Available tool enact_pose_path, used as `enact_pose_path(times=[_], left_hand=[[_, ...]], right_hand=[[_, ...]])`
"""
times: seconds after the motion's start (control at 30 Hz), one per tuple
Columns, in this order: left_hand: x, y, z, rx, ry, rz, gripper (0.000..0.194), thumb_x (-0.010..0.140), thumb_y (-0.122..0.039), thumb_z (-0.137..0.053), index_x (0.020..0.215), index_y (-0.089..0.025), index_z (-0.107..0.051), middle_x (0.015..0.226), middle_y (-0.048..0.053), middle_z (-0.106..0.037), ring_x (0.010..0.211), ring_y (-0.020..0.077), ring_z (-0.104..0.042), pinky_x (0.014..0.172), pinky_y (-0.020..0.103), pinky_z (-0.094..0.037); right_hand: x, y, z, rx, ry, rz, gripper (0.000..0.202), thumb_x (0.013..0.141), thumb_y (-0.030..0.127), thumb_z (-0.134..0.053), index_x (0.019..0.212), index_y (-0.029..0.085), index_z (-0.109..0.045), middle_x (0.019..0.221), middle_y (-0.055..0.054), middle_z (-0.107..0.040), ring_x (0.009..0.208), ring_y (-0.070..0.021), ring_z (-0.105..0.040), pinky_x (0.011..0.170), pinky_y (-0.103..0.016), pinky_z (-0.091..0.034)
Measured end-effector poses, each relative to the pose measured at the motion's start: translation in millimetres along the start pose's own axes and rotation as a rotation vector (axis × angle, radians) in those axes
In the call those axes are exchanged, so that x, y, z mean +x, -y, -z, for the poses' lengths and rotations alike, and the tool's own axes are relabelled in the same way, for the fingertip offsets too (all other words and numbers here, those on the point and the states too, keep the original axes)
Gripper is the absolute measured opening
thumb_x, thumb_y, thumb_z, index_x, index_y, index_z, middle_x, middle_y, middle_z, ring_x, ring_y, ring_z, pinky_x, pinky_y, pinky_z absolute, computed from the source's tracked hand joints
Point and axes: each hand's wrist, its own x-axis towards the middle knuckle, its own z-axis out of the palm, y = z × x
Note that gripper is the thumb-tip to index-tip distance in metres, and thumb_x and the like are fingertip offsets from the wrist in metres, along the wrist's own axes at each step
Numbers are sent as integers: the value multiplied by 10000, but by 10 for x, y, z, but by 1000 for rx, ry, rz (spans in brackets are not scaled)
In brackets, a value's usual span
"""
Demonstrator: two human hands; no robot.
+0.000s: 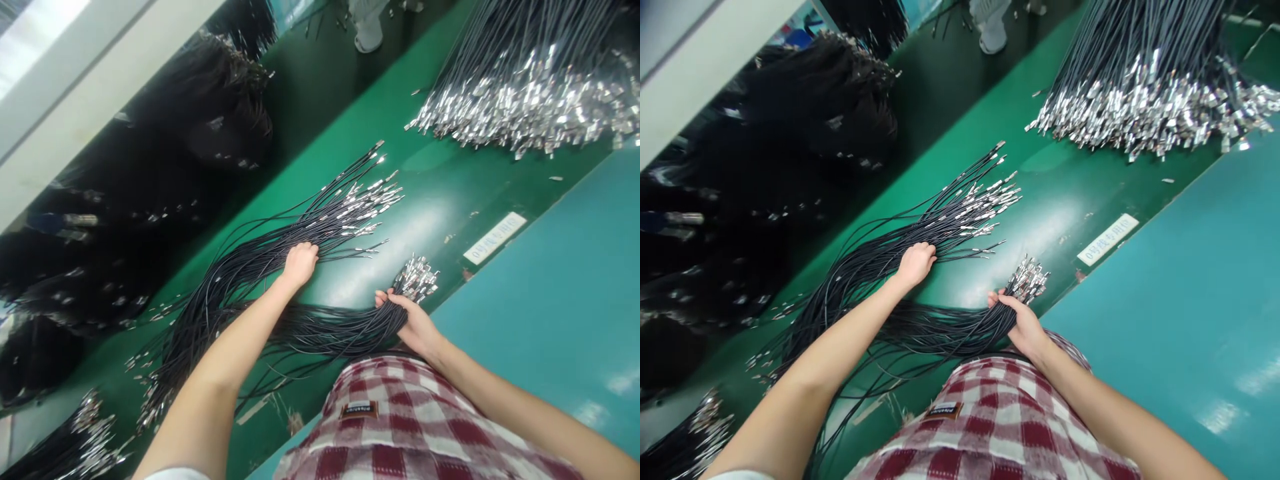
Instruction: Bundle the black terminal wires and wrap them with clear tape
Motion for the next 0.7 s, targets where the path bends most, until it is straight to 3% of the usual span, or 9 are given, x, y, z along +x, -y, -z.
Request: enact_pose_path(times=[0.1, 0.2, 0.33, 0.5, 0.7], left_hand=[[-103, 21, 31, -147, -77, -33, 93, 938, -182, -469, 952, -159, -558, 976, 122, -642, 926, 260, -603, 809, 365, -446], [-350, -53, 80, -486, -99, -64, 115, 968, -242, -425, 995, -186, -522, 815, 38, -633, 736, 195, -596, 704, 308, -434], [-811, -345, -2, -853, -27, -146, 195, 987, -313, -404, 985, -202, -564, 916, 36, -681, 840, 176, -636, 761, 280, -449], [-1286, -796, -191, -1025, 42, -93, 238, 998, -323, -392, 1015, -197, -594, 946, 40, -693, 838, 163, -641, 765, 264, -450], [-1405, -1006, -250, -1039, -33, 32, 247, 1000, -338, -387, 1042, -194, -582, 834, 18, -657, 706, 146, -599, 682, 254, -420]], right_hand=[[23, -4, 16, -1, 1, -5, 156, 687, 91, -753, 804, 167, -683, 809, -63, -721, 714, -180, -681, 637, -260, -607], [46, -18, 36, -3, 62, 9, 216, 668, 179, -845, 823, 177, -696, 733, -12, -686, 670, -156, -657, 616, -242, -596], [61, -30, 48, -16, 132, 57, 483, 550, 214, -940, 978, 178, -719, 714, 12, -665, 673, -140, -642, 636, -222, -583], [35, -16, 29, -42, 158, 87, 484, 532, 256, -959, 947, 178, -723, 737, 12, -686, 683, -133, -648, 656, -219, -579], [-17, 12, 18, -86, 206, 102, 449, 565, 224, -942, 953, 204, -717, 785, 26, -703, 718, -127, -660, 688, -217, -582]])
